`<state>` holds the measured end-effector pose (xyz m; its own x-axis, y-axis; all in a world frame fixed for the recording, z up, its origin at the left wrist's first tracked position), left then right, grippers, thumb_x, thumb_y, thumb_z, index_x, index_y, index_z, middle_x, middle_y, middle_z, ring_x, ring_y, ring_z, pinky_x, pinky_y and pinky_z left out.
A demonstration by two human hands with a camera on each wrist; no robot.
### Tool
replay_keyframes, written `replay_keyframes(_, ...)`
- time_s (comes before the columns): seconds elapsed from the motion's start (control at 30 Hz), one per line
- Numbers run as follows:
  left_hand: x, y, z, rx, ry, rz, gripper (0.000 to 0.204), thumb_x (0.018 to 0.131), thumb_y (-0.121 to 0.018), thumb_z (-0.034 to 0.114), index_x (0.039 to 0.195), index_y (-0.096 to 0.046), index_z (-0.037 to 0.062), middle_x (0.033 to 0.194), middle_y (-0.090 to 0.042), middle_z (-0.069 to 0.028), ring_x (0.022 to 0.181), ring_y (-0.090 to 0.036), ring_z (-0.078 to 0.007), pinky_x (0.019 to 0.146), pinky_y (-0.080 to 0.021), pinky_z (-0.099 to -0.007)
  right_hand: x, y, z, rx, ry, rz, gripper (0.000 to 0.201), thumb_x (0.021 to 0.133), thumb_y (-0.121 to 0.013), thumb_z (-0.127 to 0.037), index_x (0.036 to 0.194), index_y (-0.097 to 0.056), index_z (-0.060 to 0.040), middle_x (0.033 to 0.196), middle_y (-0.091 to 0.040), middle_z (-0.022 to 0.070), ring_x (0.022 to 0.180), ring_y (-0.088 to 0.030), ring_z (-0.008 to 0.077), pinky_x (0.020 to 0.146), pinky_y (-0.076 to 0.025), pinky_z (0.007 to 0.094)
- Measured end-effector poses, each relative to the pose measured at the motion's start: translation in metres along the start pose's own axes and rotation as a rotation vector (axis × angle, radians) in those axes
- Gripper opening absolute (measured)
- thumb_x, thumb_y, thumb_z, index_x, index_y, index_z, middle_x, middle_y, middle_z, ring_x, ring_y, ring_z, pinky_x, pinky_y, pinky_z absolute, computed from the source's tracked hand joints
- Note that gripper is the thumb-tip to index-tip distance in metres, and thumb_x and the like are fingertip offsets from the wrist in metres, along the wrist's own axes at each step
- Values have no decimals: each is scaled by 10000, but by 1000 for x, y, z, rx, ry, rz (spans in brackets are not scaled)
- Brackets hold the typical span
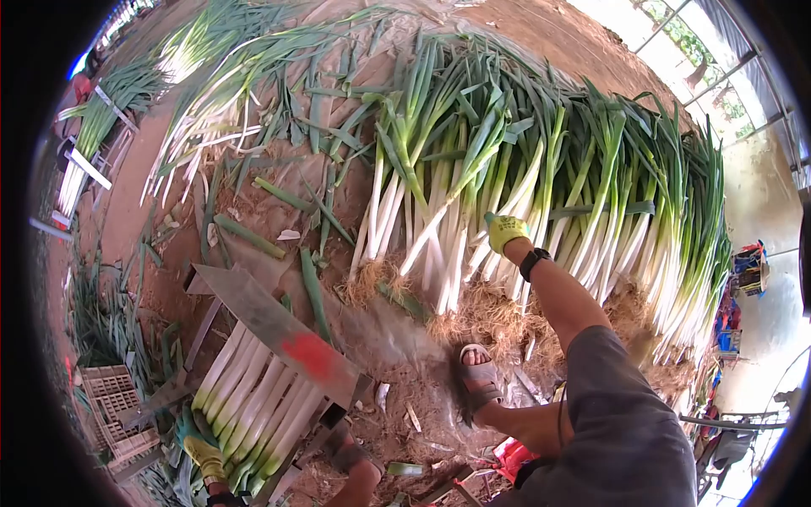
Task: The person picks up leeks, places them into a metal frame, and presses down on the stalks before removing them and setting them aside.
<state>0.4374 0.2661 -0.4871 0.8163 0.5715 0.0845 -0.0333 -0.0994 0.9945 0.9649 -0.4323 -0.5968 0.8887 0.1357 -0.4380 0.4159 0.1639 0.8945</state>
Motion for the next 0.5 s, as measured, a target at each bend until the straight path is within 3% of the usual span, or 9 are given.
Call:
replay_keyframes(0.13, 0, 2, 1, -7, -9, 30, 467, 1081, -477, 350, 1356, -653, 17, 1245, -673, -238, 1111, -614, -453, 956, -462, -540, -16, 38, -25, 193, 26, 85, 259, 947, -573, -150, 1098, -753, -40, 1133, -752, 241, 1049, -745, 398, 889, -600, 498)
replay_keyframes(0.23, 0, -1, -1, -7, -7, 25, 465, 1081, -476, 350, 1353, -655, 19, 1239, -675, -241, 1106, -614, -456, 956, -464, -541, -20, 16, -49, 244, 119, -111, 324, 961, -576, -210, 1219, -708, -64, 1160, -742, 250, 1076, -739, 395, 921, -586, 503)
replay_keyframes(0.27, -1, -3, -4, -7, -3, 20, 463, 1082, -476, 351, 1353, -656, 21, 1236, -675, -241, 1104, -615, -457, 956, -465, -541, -7, -17, -41, 251, 81, -97, 499, 968, -621, -361, 1354, -613, -44, 1207, -724, 273, 1110, -726, 405, 959, -569, 503)
replay_keyframes(0.4, 1, -1, -1, -15, -2, 17, 459, 1081, -478, 351, 1350, -658, 26, 1237, -677, -241, 1104, -616, -461, 955, -469, -544, -16, -11, -51, 558, -215, 69, 798, 881, -745, -516, 1420, -552, 39, 1275, -703, 278, 1175, -698, 411, 1021, -548, 466)
replay_keyframes(0.5, -2, -6, -8, -2, -16, 26, 460, 1080, -479, 354, 1348, -658, 26, 1252, -673, -241, 1112, -615, -462, 955, -471, -542, -6, -32, -62, 484, -276, -10, 775, 883, -742, -505, 1405, -560, 38, 1276, -699, 290, 1172, -696, 426, 993, -561, 475)
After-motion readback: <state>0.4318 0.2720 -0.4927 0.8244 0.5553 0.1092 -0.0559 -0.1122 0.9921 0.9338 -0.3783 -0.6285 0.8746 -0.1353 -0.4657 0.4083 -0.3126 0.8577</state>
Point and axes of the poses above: each hand's wrist, its own x-axis towards the middle knuckle, its own y-axis out of the back of the hand, z = x × y, the point moved 7 cm from there along x, towards the middle knuckle
